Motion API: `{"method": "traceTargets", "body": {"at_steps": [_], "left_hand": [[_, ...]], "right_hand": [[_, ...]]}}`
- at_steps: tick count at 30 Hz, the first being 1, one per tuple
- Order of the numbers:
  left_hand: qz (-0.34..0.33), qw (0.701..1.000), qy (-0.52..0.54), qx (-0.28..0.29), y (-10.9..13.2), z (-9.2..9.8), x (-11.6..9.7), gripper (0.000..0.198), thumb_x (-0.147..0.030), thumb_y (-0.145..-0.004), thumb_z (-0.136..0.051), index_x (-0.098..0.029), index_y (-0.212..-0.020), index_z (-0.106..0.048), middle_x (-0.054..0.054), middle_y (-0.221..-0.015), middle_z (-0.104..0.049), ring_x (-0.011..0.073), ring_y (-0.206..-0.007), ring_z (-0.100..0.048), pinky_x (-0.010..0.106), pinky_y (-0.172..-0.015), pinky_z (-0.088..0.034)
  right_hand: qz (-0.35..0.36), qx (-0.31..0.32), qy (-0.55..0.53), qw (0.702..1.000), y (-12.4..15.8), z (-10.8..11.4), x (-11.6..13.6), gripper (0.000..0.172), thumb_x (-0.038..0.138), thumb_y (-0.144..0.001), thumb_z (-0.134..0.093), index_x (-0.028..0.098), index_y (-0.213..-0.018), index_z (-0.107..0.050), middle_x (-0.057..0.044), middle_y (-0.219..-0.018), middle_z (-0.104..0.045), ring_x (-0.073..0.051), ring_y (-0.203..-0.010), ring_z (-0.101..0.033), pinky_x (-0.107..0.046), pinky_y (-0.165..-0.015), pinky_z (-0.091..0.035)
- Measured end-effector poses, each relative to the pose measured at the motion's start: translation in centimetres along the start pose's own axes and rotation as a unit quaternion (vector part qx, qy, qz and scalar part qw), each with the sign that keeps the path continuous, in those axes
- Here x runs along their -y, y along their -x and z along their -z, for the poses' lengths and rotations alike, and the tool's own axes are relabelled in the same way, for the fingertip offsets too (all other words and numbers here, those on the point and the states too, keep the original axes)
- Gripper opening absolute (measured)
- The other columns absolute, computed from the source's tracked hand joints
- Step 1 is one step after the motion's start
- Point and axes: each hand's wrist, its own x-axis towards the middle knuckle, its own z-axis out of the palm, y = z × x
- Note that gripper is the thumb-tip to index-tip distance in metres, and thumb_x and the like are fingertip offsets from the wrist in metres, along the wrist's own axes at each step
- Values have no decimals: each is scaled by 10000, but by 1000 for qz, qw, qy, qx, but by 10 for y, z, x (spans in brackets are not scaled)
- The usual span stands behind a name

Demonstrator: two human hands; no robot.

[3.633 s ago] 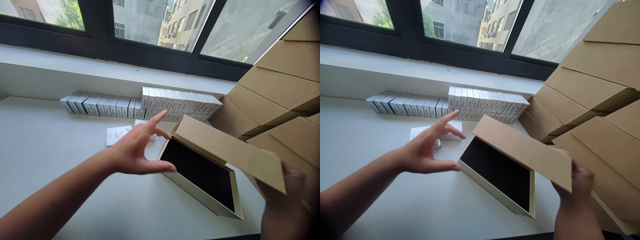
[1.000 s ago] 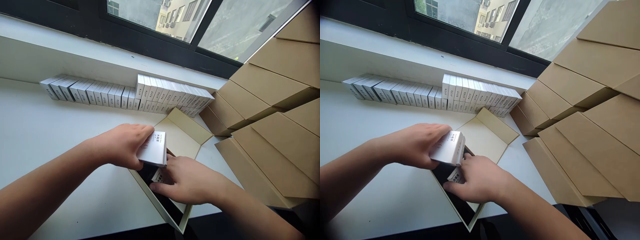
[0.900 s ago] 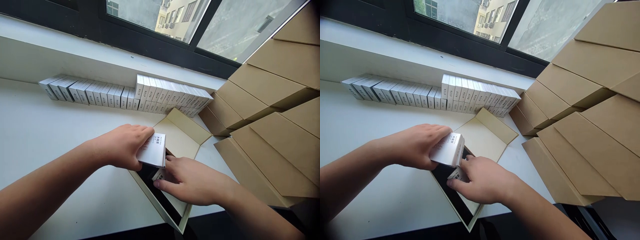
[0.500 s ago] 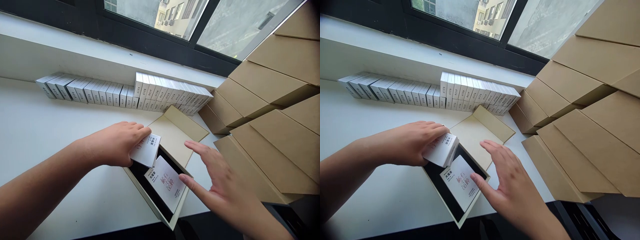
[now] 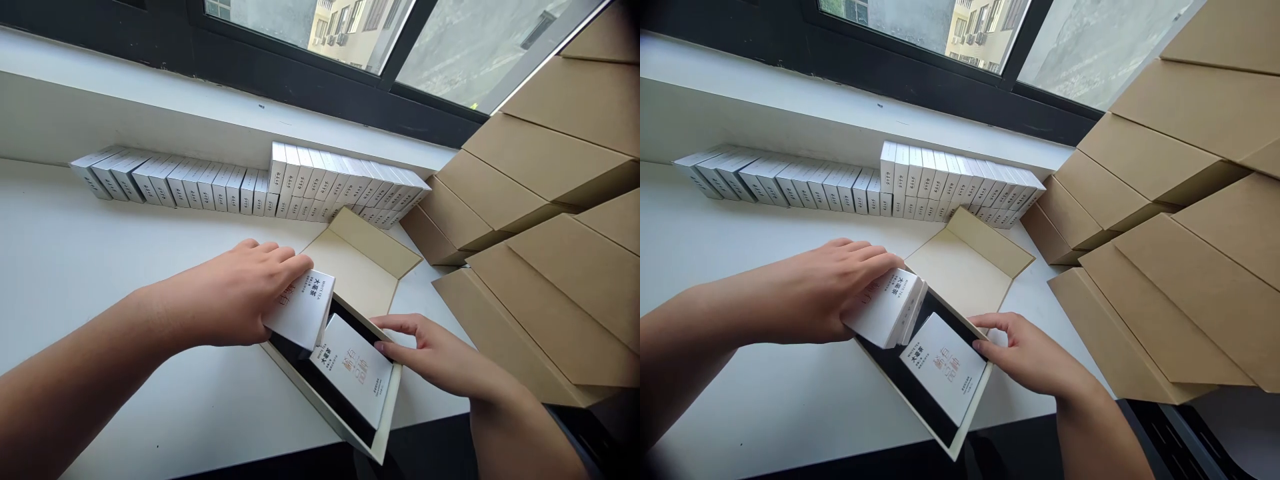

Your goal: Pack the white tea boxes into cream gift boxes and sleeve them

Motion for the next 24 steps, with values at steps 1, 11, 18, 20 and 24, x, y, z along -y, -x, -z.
{"method": "traceTargets", "body": {"at_steps": [1, 11, 18, 20, 24], "left_hand": [[-4, 1000, 3, 0, -1, -1, -2, 579, -341, -729, -696, -307, -1274, -503, 56, -1126, -645, 278, -1025, -583, 403, -935, -375], [-55, 997, -26, 39, -23, -15, -34, 946, -380, -726, -686, -450, -1556, -238, 78, -1137, -616, 292, -957, -583, 428, -888, -382], [33, 972, -112, 202, -49, 3, -67, 1024, -249, -662, -749, -395, -1565, -288, 148, -1276, -607, 367, -1121, -554, 513, -990, -362], [25, 965, -142, 220, -55, 2, -72, 1107, -149, -634, -755, -362, -1589, -235, 163, -1334, -599, 376, -1205, -532, 536, -1080, -293], [-1, 962, -161, 219, -56, -8, -63, 1191, -104, -642, -753, -371, -1609, -111, 131, -1393, -594, 353, -1340, -475, 569, -1185, -152]], "right_hand": [[-1, 2, 6, 1000, 2, 4, 1, 377, 439, -925, -570, 330, -1254, -719, -27, -1309, -692, -344, -1278, -596, -506, -1054, -512], [1, -40, 85, 996, 14, 22, -18, 338, 484, -924, -586, 363, -1199, -742, -2, -1299, -694, -326, -1283, -580, -464, -1057, -504], [1, 1, 54, 999, 15, 24, -15, 360, 490, -930, -568, 341, -1210, -739, -8, -1266, -707, -302, -1202, -622, -434, -1020, -513], [9, 14, 39, 999, 15, 24, -15, 357, 473, -942, -551, 327, -1206, -742, -7, -1234, -721, -280, -1147, -644, -417, -1013, -507], [15, 21, 14, 1000, 14, 24, -20, 379, 489, -951, -549, 312, -1234, -730, -15, -1227, -724, -273, -1129, -642, -420, -1025, -485]]}}
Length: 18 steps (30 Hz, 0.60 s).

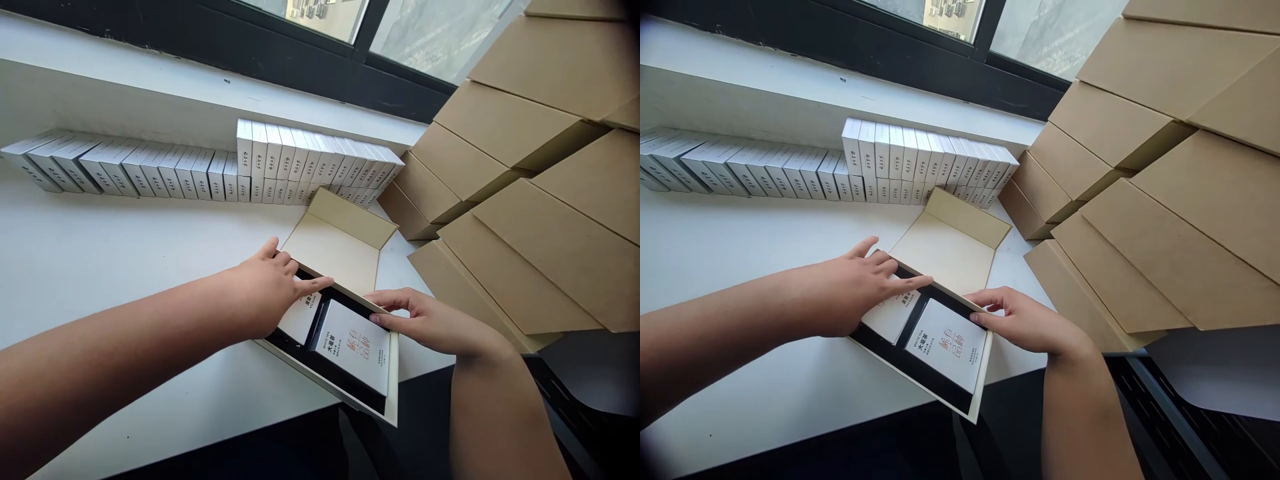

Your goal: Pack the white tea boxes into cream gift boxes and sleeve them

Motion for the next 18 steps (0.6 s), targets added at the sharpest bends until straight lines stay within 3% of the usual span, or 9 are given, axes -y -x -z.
{"method": "traceTargets", "body": {"at_steps": [2, 4, 6, 8, 13, 18], "left_hand": [[-7, 1000, 20, -15, 0, -10, 9, 1163, -221, -686, -783, -377, -1610, -93, 114, -1447, -559, 350, -1413, -406, 600, -1204, -77], [-23, 996, 71, -40, 3, -20, 18, 1087, -458, -749, -765, -366, -1611, -110, 108, -1510, -502, 359, -1463, -330, 610, -1208, -55], [-45, 988, 128, -75, 7, -29, 24, 1013, -703, -769, -659, -366, -1602, -192, 106, -1550, -454, 384, -1485, -267, 612, -1203, -78], [-72, 976, 162, -125, 9, -38, 25, 955, -834, -744, -567, -386, -1556, -337, 100, -1532, -462, 404, -1478, -249, 614, -1191, -92], [-155, 945, 176, -228, 2, -50, 17, 671, -838, -757, -553, -350, -1198, -683, 84, -1342, -571, 341, -1321, -429, 509, -1132, -228], [-163, 951, 154, -214, -7, -51, 9, 645, -851, -770, -503, -278, -967, -727, 88, -1013, -620, 290, -1010, -539, 434, -903, -359]], "right_hand": [[8, 2, -4, 1000, -1, 0, -4, 383, 497, -945, -570, 317, -1243, -727, -17, -1250, -715, -281, -1158, -628, -415, -1034, -473], [15, 3, -5, 1000, -2, 0, -6, 382, 501, -944, -581, 322, -1248, -727, -19, -1261, -710, -284, -1159, -626, -400, -1022, -475], [21, 9, -7, 1000, -2, 1, -8, 383, 507, -949, -574, 325, -1249, -727, -21, -1260, -710, -277, -1121, -640, -382, -976, -493], [29, 22, -8, 999, -3, 4, -11, 392, 509, -948, -579, 325, -1266, -717, -24, -1271, -703, -272, -1090, -651, -375, -937, -508], [75, 24, -51, 996, -11, 19, -33, 480, 533, -927, -623, 331, -1362, -634, -51, -1354, -655, -274, -1198, -619, -407, -1011, -496], [85, -135, -146, 976, -41, 33, -53, 548, 682, -937, -489, 275, -1244, -690, -98, -1187, -712, -265, -1052, -675, -447, -952, -531]]}}
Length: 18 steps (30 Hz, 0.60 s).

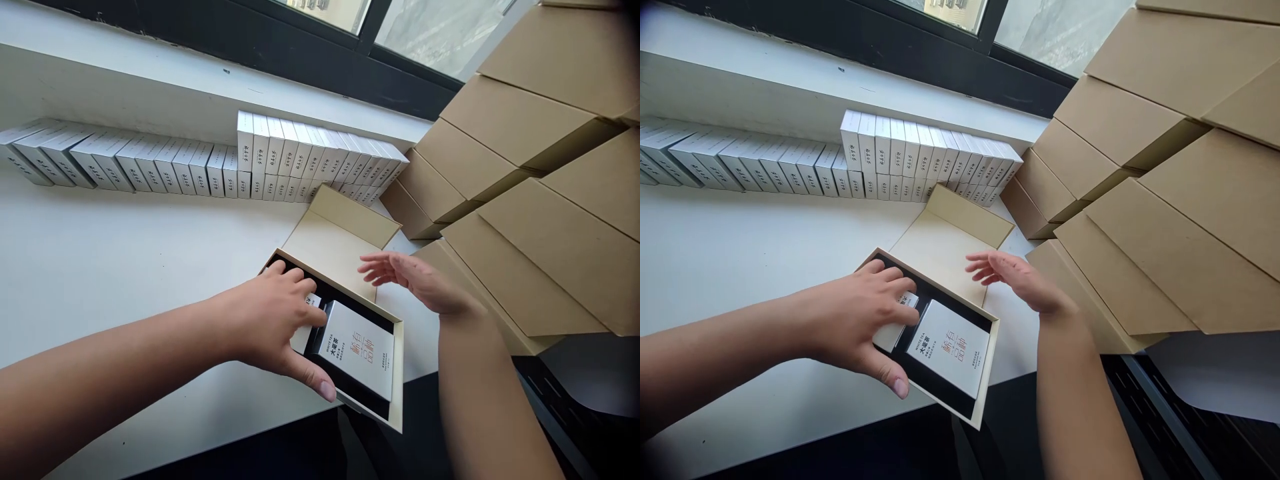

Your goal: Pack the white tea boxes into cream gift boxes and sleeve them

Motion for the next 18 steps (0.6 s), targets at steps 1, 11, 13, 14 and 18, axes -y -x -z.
{"method": "traceTargets", "body": {"at_steps": [1, 11, 13, 14, 18], "left_hand": [[-2, 1000, -2, 6, -1, -1, -1, 649, -853, -773, -494, -274, -953, -728, 86, -984, -616, 280, -970, -538, 421, -863, -360], [32, 999, -11, 11, -3, -5, -8, 686, -884, -747, -471, -245, -844, -700, 73, -896, -584, 237, -816, -504, 382, -740, -317], [41, 999, -16, -7, -3, -7, -9, 708, -898, -748, -444, -246, -856, -697, 61, -843, -565, 230, -787, -494, 399, -762, -313], [45, 999, -19, -15, -3, -7, -9, 724, -905, -750, -424, -247, -877, -698, 56, -818, -555, 229, -777, -489, 409, -776, -312], [53, 998, -19, -16, -5, -8, -9, 776, -929, -749, -364, -246, -911, -694, 49, -782, -541, 228, -761, -479, 425, -800, -306]], "right_hand": [[-4, -41, -8, 999, -7, 0, -3, 553, 695, -932, -481, 266, -1198, -705, -101, -1167, -715, -264, -1030, -679, -448, -936, -538], [118, -465, 69, 875, -84, -7, -34, 359, 410, -812, -638, 228, -1119, -606, -91, -1233, -606, -260, -1211, -559, -504, -1058, -451], [129, -505, 97, 848, -97, -6, -39, 392, 348, -773, -641, 222, -1137, -568, -109, -1293, -562, -273, -1269, -519, -525, -1101, -405], [137, -518, 113, 836, -102, -5, -42, 414, 323, -757, -641, 220, -1148, -551, -119, -1333, -535, -283, -1311, -487, -536, -1123, -376], [150, -563, 163, 797, -116, 1, -55, 500, 272, -718, -650, 214, -1192, -501, -140, -1420, -462, -313, -1431, -352, -563, -1191, -252]]}}
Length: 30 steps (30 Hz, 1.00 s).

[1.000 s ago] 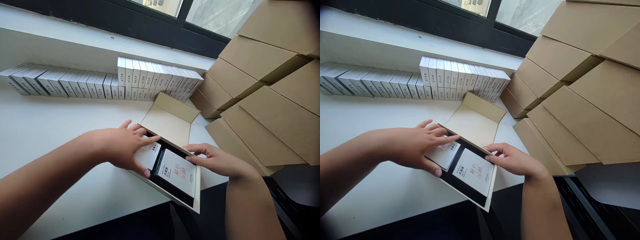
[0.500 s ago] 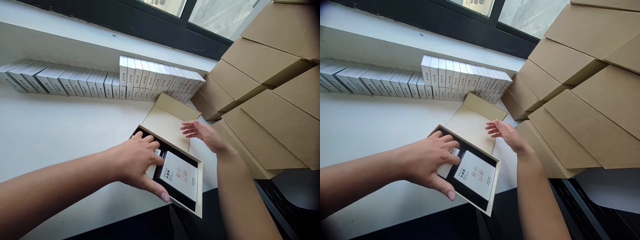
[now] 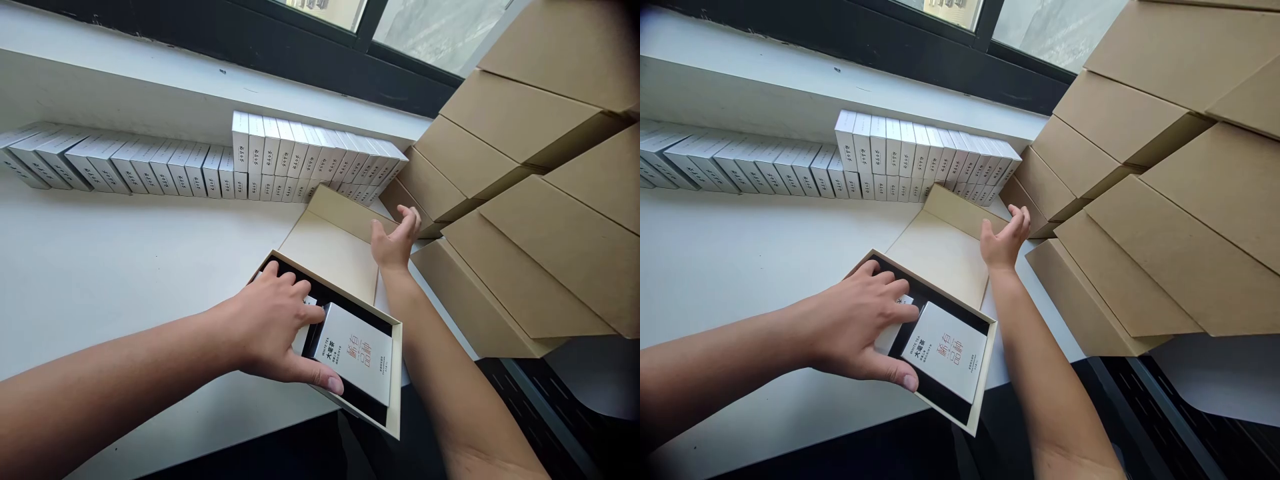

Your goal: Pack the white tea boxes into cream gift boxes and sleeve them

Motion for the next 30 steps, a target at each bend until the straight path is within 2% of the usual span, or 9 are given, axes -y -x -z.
{"method": "traceTargets", "body": {"at_steps": [2, 5, 8, 10, 15, 20, 23, 28, 30], "left_hand": [[0, 1000, 7, 10, -1, 0, -1, 767, -928, -748, -372, -240, -879, -688, 54, -798, -549, 236, -789, -486, 411, -790, -303], [0, 1000, 18, 16, -3, 1, -1, 751, -919, -752, -393, -229, -842, -674, 58, -815, -555, 239, -814, -489, 379, -750, -294], [5, 999, 35, 18, -3, 2, -1, 726, -888, -800, -368, -223, -814, -658, 52, -806, -548, 228, -792, -487, 361, -721, -287], [9, 999, 49, 18, -3, 3, -1, 678, -822, -873, -336, -225, -800, -648, 46, -809, -554, 225, -803, -502, 361, -735, -298], [26, 997, 66, 16, -5, 6, -2, 552, -745, -895, -432, -229, -890, -627, 41, -892, -640, 245, -892, -575, 374, -798, -339], [47, 997, 62, 13, -12, 2, -2, 775, -859, -778, -484, -184, -1146, -581, 120, -1099, -696, 324, -1042, -621, 429, -877, -379], [23, 998, 51, 14, -15, 0, -2, 773, -849, -743, -551, -202, -1163, -605, 118, -1223, -683, 337, -1142, -601, 449, -940, -376], [1, 997, 75, 18, -15, 2, 0, 768, -852, -691, -609, -223, -1131, -640, 74, -1161, -710, 307, -1113, -606, 423, -947, -383], [-4, 997, 78, 14, -14, 3, 0, 697, -819, -747, -586, -226, -1108, -652, 62, -1115, -715, 289, -1081, -610, 416, -933, -383]], "right_hand": [[-33, -3, -2, 999, 0, -2, -10, 522, 265, -698, -662, 215, -1189, -490, -133, -1343, -514, -315, -1351, -447, -564, -1158, -307], [-117, 1, -56, 992, -1, -1, -25, 649, 227, -628, -697, 215, -1231, -459, -109, -1201, -577, -270, -1069, -627, -516, -996, -482], [-184, 8, -142, 973, -3, 0, -35, 730, 216, -552, -748, 207, -1223, -460, -53, -999, -629, -217, -824, -657, -468, -857, -547], [-194, 22, -186, 963, -5, 0, -38, 628, 267, -542, -772, 209, -1112, -515, -26, -908, -648, -206, -790, -654, -449, -825, -558], [-162, 27, -211, 964, -5, 2, -29, 459, 336, -546, -768, 207, -935, -562, -32, -903, -679, -198, -800, -652, -423, -820, -561], [-102, 4, -190, 976, -4, 8, -11, 435, 301, -612, -728, 207, -1004, -565, -59, -975, -672, -211, -858, -661, -417, -850, -555], [-61, -8, -162, 985, -3, 14, 1, 420, 319, -688, -692, 214, -1070, -553, -74, -1027, -662, -218, -883, -670, -423, -852, -558], [-42, -14, -154, 987, 0, 20, 11, 446, 346, -728, -676, 222, -1134, -539, -86, -1061, -653, -238, -918, -682, -435, -847, -561], [-37, -16, -162, 986, 0, 20, 11, 449, 350, -730, -674, 225, -1138, -535, -87, -1062, -651, -242, -923, -682, -436, -841, -561]]}}
